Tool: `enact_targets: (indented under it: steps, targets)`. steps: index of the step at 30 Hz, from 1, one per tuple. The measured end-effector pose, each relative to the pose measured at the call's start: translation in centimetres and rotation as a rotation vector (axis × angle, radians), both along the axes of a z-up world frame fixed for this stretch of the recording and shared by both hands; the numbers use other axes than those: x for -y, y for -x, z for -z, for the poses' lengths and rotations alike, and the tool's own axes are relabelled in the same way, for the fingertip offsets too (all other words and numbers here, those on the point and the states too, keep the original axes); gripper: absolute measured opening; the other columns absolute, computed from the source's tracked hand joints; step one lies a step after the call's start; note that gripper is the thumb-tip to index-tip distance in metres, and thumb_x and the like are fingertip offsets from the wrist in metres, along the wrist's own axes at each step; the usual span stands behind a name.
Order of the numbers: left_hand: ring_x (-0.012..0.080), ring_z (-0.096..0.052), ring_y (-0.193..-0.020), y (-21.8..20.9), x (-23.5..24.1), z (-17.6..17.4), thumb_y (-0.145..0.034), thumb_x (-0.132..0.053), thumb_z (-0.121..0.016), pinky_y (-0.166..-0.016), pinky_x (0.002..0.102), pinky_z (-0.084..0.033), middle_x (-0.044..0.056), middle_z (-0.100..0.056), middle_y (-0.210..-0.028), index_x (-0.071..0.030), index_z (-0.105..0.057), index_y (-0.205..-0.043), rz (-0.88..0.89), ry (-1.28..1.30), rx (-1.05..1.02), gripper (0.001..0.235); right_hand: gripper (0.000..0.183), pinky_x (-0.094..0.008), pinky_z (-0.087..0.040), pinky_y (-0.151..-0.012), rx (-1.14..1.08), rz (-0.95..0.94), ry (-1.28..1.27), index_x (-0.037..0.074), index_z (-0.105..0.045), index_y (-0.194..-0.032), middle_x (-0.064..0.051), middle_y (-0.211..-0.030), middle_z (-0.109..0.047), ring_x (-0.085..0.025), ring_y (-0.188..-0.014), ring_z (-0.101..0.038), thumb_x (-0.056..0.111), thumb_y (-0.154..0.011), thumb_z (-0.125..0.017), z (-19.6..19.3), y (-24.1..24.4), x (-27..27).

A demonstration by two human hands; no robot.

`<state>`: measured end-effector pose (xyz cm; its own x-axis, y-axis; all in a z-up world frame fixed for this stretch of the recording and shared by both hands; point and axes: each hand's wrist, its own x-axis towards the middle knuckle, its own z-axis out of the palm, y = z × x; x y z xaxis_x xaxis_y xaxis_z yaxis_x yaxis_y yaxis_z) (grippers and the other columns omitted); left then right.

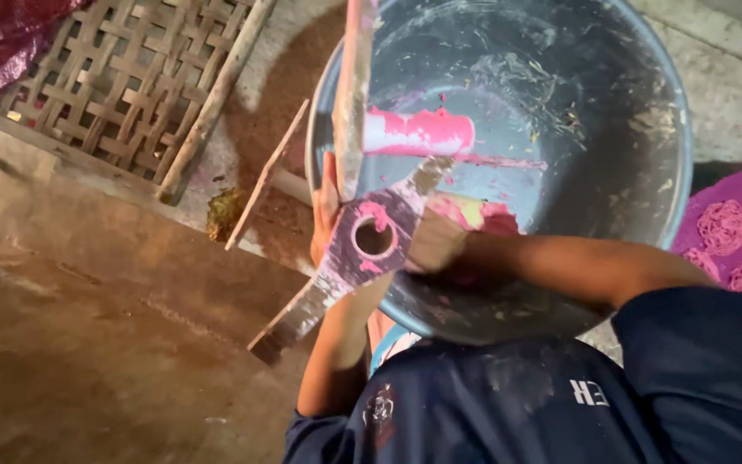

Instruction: The person loads pink dough into a manual extruder and squeezes it to form spiral strands onto purple trays. They repeatedly refill the extruder from a metal bowl and arrange the extruded spirals on the trays.

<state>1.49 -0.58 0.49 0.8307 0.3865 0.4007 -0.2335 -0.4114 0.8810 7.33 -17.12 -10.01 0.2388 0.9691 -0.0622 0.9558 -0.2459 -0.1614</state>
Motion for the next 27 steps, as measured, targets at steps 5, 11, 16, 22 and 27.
enact_targets:
  steps: [5, 11, 16, 22, 27]
  targets:
    - [0.0178, -0.07, -0.104, 0.9, -0.3, 0.6, -0.087, -0.016, -0.088, -0.092, 0.029, -0.057, 0.011, -0.061, -0.139, -0.004, -0.032, -0.161, 0.025, -0.019, 0.02, 0.094, 0.047, -0.056, -0.028, -0.107, -0.926, 0.441, -0.792, -0.007, -0.047, -0.138, -0.03, -0.138, -0.046, -0.047, -0.128, -0.042, 0.029, -0.109, -0.039, 3.1, -1.3, 4.3]
    - [0.0221, -0.07, -0.109, 0.9, -0.3, -0.1, -0.087, -0.018, -0.089, -0.094, 0.031, -0.058, 0.013, -0.057, -0.147, -0.004, -0.034, -0.16, 0.0, -0.153, 0.064, 0.093, 0.05, -0.06, -0.042, -0.082, -1.033, 1.393, -0.378, -0.004, -0.057, -0.118, -0.027, -0.092, -0.054, -0.051, -0.083, -0.049, 0.042, -0.117, -0.037, 12.0, -3.0, 15.2]
    - [0.0286, -0.07, -0.106, 1.1, -0.3, 0.2, -0.083, -0.022, -0.087, -0.09, 0.037, -0.058, 0.016, -0.052, -0.152, -0.005, -0.048, -0.144, 0.01, -0.204, 0.041, 0.074, 0.036, -0.055, -0.051, -0.074, -0.37, 0.869, -0.102, 0.001, -0.05, -0.122, -0.029, -0.099, -0.063, -0.048, -0.085, -0.064, 0.028, -0.1, -0.048, 9.0, 0.6, 11.3]
    - [0.0333, -0.066, -0.116, 0.5, -0.6, 1.0, -0.085, -0.024, -0.089, -0.094, 0.039, -0.058, 0.016, -0.04, -0.163, -0.01, -0.06, -0.129, -0.012, -0.385, 0.088, 0.055, 0.05, -0.049, -0.056, -0.076, -0.248, 0.455, 0.088, -0.001, -0.046, -0.128, -0.033, -0.109, -0.063, -0.047, -0.097, -0.066, 0.039, -0.099, -0.054, -0.4, 3.8, 2.5]
    - [0.0277, -0.068, -0.116, 1.2, -0.8, 1.1, -0.084, -0.022, -0.09, -0.096, 0.037, -0.058, 0.016, -0.045, -0.159, -0.005, -0.052, -0.141, 0.017, -0.245, 0.078, 0.07, 0.053, -0.048, -0.051, -0.091, -0.585, 0.555, 0.41, -0.004, -0.041, -0.138, -0.027, -0.11, -0.073, -0.042, -0.101, -0.068, 0.037, -0.104, -0.048, 2.3, 0.0, -0.7]
